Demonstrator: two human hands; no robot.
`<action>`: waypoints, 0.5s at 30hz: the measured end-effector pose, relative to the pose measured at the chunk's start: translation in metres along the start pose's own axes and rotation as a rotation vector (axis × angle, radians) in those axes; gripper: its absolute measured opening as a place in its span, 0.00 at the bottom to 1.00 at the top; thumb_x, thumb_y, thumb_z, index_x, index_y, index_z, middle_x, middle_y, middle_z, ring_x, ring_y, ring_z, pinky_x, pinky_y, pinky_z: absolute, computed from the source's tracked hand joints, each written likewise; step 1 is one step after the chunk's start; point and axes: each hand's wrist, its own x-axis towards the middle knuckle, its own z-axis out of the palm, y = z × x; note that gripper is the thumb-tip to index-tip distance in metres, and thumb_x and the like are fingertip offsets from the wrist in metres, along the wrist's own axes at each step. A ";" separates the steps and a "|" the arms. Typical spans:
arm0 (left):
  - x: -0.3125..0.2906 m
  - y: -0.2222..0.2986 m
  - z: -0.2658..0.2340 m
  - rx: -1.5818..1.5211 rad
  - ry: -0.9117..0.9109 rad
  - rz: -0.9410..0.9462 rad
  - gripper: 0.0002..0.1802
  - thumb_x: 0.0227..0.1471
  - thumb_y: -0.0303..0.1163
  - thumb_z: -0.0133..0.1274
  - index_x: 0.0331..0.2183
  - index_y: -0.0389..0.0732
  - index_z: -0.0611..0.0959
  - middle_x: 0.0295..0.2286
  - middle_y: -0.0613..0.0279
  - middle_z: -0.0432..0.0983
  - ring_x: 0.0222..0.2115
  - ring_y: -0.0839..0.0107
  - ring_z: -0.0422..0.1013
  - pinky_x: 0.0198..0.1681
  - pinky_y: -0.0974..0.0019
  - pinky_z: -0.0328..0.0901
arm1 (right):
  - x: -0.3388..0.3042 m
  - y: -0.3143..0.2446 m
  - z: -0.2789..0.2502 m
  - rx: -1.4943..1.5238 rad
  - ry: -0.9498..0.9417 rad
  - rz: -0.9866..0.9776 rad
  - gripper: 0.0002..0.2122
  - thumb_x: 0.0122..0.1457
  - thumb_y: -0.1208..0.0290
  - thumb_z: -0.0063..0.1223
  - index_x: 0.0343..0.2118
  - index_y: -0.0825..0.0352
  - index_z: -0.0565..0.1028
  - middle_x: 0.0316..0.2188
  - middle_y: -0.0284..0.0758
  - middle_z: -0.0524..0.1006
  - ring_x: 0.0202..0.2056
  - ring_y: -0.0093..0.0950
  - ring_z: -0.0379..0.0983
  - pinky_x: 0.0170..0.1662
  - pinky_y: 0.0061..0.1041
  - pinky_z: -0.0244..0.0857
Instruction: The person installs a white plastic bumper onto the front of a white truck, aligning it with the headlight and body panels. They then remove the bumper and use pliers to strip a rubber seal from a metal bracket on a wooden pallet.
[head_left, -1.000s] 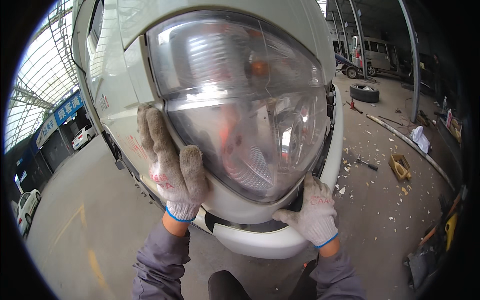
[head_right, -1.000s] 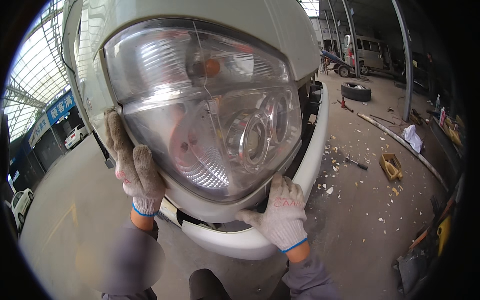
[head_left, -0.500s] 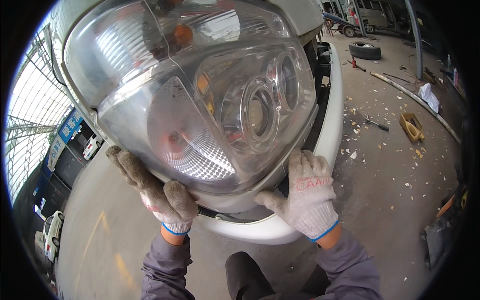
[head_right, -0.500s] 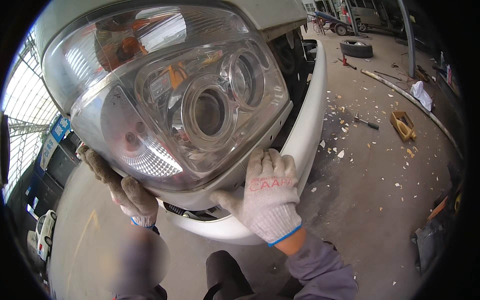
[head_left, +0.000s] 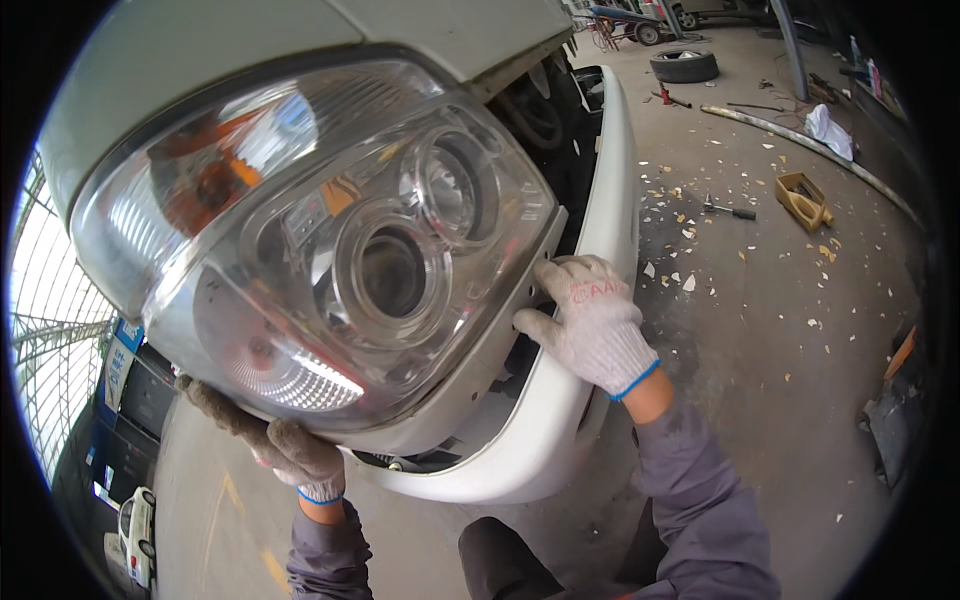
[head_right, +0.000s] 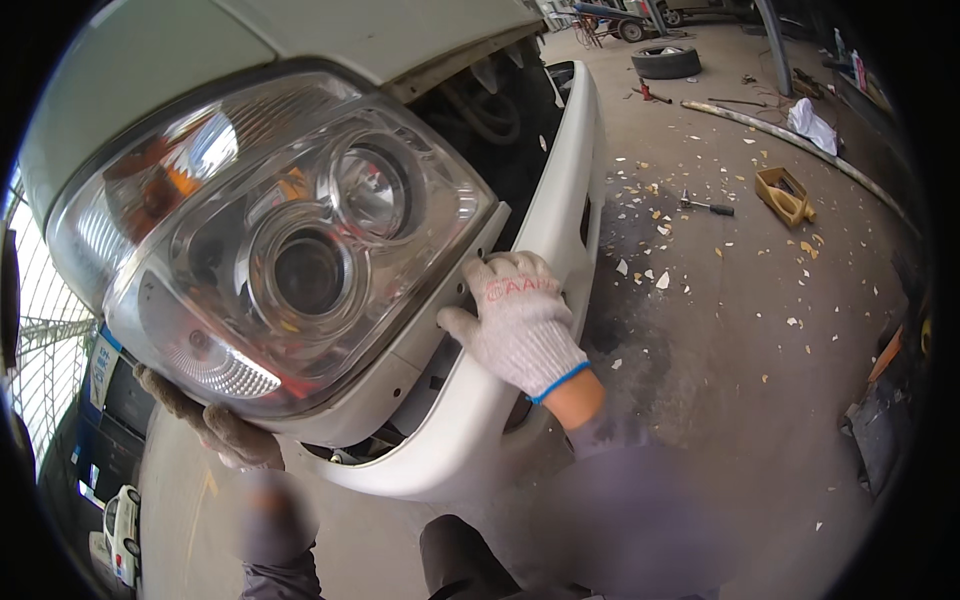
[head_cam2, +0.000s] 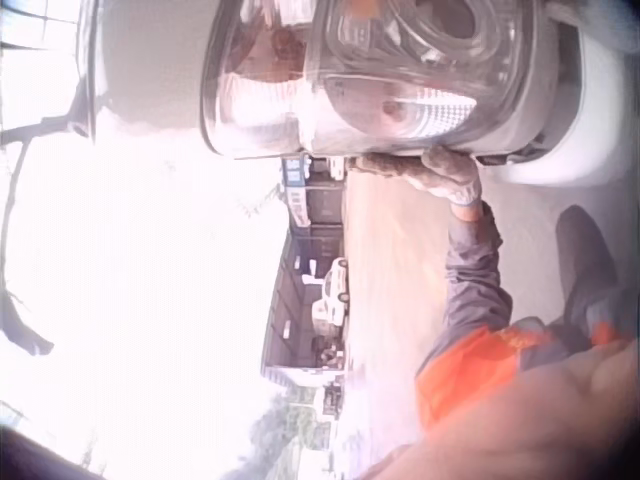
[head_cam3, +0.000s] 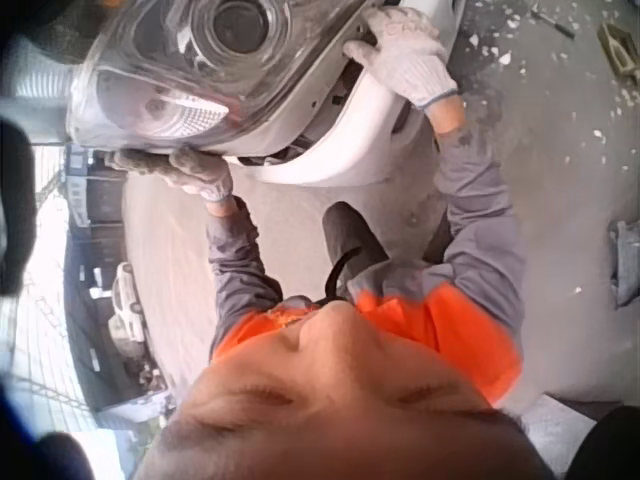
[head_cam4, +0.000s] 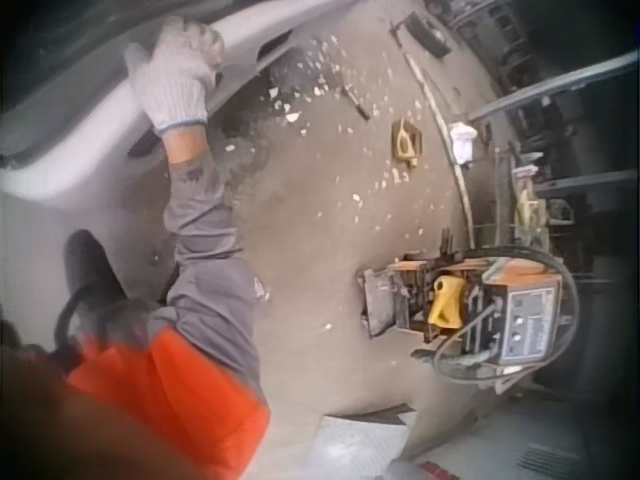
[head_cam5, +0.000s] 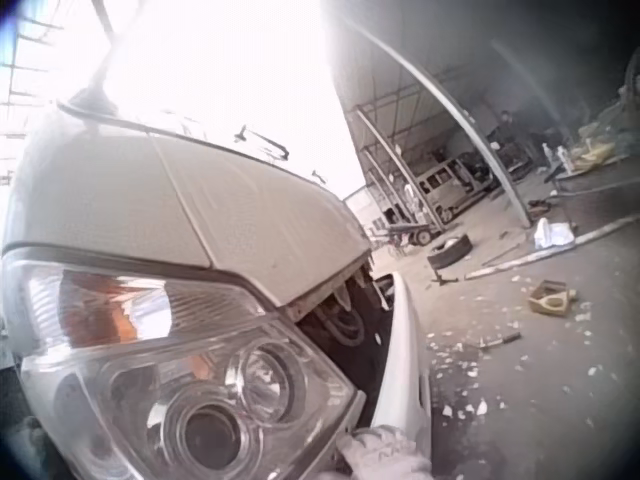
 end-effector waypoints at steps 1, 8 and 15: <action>-0.004 -0.001 -0.002 0.022 -0.008 0.013 0.49 0.69 0.59 0.33 0.73 0.30 0.47 0.73 0.41 0.40 0.74 0.46 0.37 0.75 0.45 0.36 | 0.009 0.006 0.001 -0.026 -0.028 0.049 0.32 0.54 0.50 0.66 0.55 0.69 0.75 0.50 0.46 0.79 0.56 0.46 0.72 0.62 0.44 0.64; -0.035 0.018 0.011 0.067 -0.025 -0.060 0.50 0.69 0.63 0.28 0.73 0.33 0.45 0.74 0.44 0.39 0.74 0.50 0.39 0.75 0.45 0.38 | 0.077 0.078 -0.011 -0.040 -0.247 0.200 0.44 0.52 0.43 0.65 0.67 0.67 0.66 0.65 0.50 0.69 0.66 0.46 0.63 0.69 0.42 0.58; -0.043 0.030 0.008 0.104 -0.008 -0.205 0.55 0.66 0.71 0.28 0.74 0.36 0.43 0.73 0.43 0.37 0.74 0.47 0.39 0.74 0.42 0.40 | 0.106 0.111 -0.007 -0.016 -0.404 0.047 0.38 0.52 0.39 0.62 0.58 0.66 0.75 0.49 0.49 0.81 0.56 0.47 0.75 0.64 0.39 0.65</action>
